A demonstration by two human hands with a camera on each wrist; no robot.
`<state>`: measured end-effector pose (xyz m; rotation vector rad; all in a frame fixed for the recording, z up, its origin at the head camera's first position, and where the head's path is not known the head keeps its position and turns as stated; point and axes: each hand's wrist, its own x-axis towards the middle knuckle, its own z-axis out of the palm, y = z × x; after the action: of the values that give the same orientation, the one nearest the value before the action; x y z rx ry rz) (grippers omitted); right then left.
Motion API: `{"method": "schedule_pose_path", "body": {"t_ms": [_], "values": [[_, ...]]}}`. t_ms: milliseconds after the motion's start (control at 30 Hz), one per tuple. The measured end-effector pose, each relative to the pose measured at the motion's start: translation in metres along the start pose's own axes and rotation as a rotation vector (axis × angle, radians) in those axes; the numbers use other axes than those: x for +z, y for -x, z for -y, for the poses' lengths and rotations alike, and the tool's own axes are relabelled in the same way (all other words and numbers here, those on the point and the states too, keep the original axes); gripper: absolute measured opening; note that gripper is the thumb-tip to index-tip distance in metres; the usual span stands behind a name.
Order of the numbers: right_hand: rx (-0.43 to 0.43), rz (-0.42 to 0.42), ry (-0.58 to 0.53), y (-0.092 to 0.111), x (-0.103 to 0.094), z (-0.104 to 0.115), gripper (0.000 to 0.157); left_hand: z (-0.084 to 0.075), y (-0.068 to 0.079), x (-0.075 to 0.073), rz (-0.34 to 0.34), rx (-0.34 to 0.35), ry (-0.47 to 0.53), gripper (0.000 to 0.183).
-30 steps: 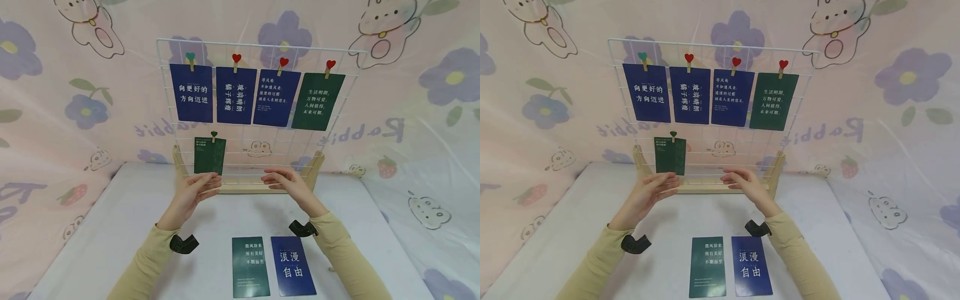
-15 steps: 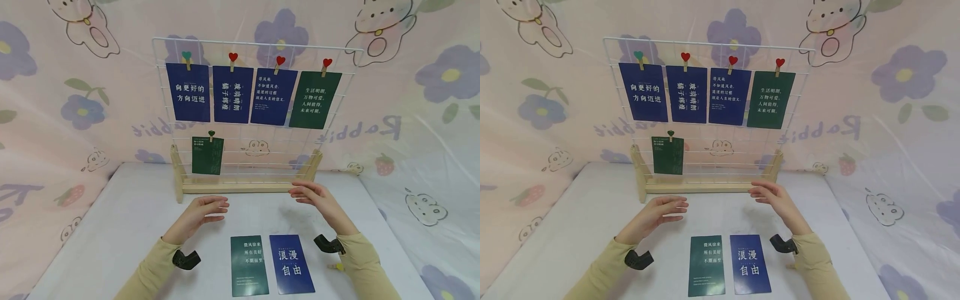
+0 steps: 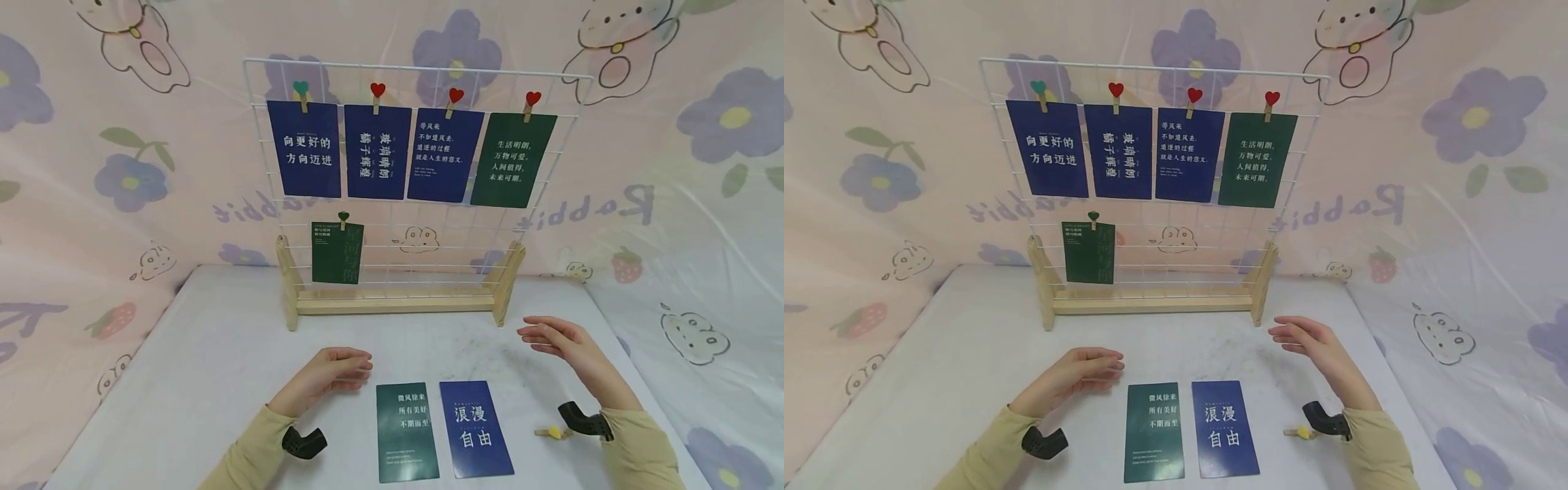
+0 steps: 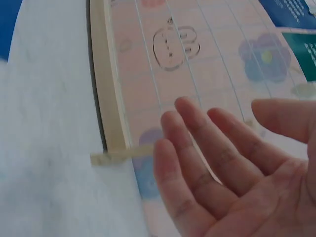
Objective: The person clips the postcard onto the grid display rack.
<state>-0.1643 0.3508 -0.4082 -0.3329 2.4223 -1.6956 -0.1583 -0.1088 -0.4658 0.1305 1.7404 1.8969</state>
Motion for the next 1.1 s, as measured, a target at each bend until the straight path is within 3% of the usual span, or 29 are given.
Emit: {"method": "schedule_pose_path", "body": {"t_ms": [333,700,1100], "values": [[0.071,-0.017,0.064,0.031,-0.019,-0.016,0.045,0.005,0.002,0.003,0.011,-0.031,-0.009,0.047],[0.117,0.003,0.048,0.061,-0.030,-0.035,0.045,0.010,0.000,0.005,0.019,-0.061,-0.024,0.044],[0.379,0.135,0.015,0.084,-0.042,-0.055,0.051,0.014,-0.002,0.010,-0.005,-0.077,-0.091,0.037]]}}
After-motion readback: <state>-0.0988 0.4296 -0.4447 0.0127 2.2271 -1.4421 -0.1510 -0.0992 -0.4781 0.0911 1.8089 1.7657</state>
